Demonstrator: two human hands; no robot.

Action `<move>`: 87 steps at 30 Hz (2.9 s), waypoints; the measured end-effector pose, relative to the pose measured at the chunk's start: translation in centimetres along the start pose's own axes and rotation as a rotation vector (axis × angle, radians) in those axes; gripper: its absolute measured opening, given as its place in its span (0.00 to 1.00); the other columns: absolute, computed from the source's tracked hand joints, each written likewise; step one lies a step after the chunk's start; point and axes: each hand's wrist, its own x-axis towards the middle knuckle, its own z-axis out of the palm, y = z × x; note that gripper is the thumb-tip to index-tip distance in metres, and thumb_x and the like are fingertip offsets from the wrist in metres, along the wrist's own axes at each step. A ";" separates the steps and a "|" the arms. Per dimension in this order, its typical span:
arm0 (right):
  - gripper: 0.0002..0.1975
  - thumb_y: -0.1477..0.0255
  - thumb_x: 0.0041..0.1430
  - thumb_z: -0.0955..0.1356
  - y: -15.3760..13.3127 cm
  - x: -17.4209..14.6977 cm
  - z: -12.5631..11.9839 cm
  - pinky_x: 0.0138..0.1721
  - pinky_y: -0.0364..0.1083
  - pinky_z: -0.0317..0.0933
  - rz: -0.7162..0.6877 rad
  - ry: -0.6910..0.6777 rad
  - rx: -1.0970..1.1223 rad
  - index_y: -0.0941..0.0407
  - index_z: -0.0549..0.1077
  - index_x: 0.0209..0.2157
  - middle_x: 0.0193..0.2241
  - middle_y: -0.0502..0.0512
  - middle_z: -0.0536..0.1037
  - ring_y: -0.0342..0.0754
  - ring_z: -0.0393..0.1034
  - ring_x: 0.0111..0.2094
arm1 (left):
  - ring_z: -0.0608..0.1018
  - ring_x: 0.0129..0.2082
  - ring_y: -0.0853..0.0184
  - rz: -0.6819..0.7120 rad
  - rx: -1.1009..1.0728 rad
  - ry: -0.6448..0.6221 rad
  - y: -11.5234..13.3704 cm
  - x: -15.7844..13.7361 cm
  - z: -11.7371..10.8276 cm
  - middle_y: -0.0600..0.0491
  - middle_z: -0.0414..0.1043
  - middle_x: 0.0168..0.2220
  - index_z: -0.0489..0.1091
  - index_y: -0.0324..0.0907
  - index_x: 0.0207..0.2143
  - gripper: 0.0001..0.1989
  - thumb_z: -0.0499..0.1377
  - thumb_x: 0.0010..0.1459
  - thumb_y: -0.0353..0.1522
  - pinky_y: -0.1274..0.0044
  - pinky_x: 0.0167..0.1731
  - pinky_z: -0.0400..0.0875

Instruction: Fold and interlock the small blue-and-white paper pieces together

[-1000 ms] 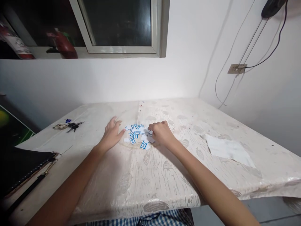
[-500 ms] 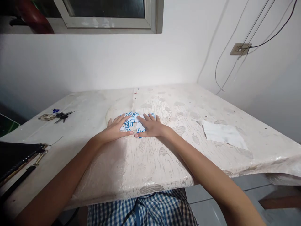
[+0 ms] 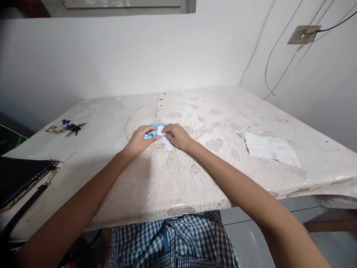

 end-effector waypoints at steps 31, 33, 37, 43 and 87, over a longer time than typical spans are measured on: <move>0.08 0.75 0.51 0.65 -6.1 -0.2 -3.2 0.48 0.48 0.61 0.142 0.098 0.634 0.55 0.69 0.35 0.46 0.53 0.68 0.48 0.64 0.49 | 0.74 0.28 0.68 -0.250 -0.821 -0.033 6.6 -0.9 -1.5 0.52 0.72 0.28 0.67 0.40 0.34 0.11 0.57 0.51 0.38 0.75 0.31 0.68; 0.07 0.75 0.51 0.65 -6.5 -0.2 -3.0 0.48 0.48 0.60 0.137 0.056 0.647 0.55 0.70 0.34 0.45 0.53 0.69 0.47 0.65 0.47 | 0.74 0.26 0.68 -0.301 -0.906 -0.133 7.4 -1.1 -1.4 0.53 0.72 0.25 0.65 0.41 0.35 0.14 0.61 0.48 0.37 0.76 0.28 0.67; 0.11 0.72 0.53 0.64 -5.0 0.1 -2.4 0.44 0.49 0.62 0.169 0.113 0.685 0.54 0.69 0.40 0.43 0.55 0.71 0.48 0.66 0.46 | 0.76 0.27 0.67 -0.392 -0.999 -0.069 7.0 -0.9 -1.2 0.53 0.73 0.25 0.63 0.40 0.34 0.15 0.63 0.45 0.35 0.74 0.31 0.68; 0.12 0.75 0.52 0.63 -1.5 0.2 -2.0 0.47 0.50 0.58 0.215 0.096 0.173 0.58 0.69 0.40 0.43 0.60 0.71 0.50 0.65 0.46 | 0.77 0.32 0.66 -0.556 -0.991 0.230 5.1 -0.4 -1.6 0.48 0.74 0.33 0.67 0.37 0.36 0.15 0.64 0.44 0.32 0.72 0.38 0.69; 0.07 0.85 0.45 0.67 -5.4 0.5 -1.9 0.17 0.38 0.59 0.682 0.151 0.784 0.61 0.67 0.21 0.14 0.50 0.70 0.38 0.63 0.14 | 0.73 0.29 0.72 -0.714 -1.194 0.338 6.4 -0.9 -1.2 0.52 0.71 0.29 0.64 0.38 0.35 0.15 0.61 0.42 0.25 0.79 0.32 0.67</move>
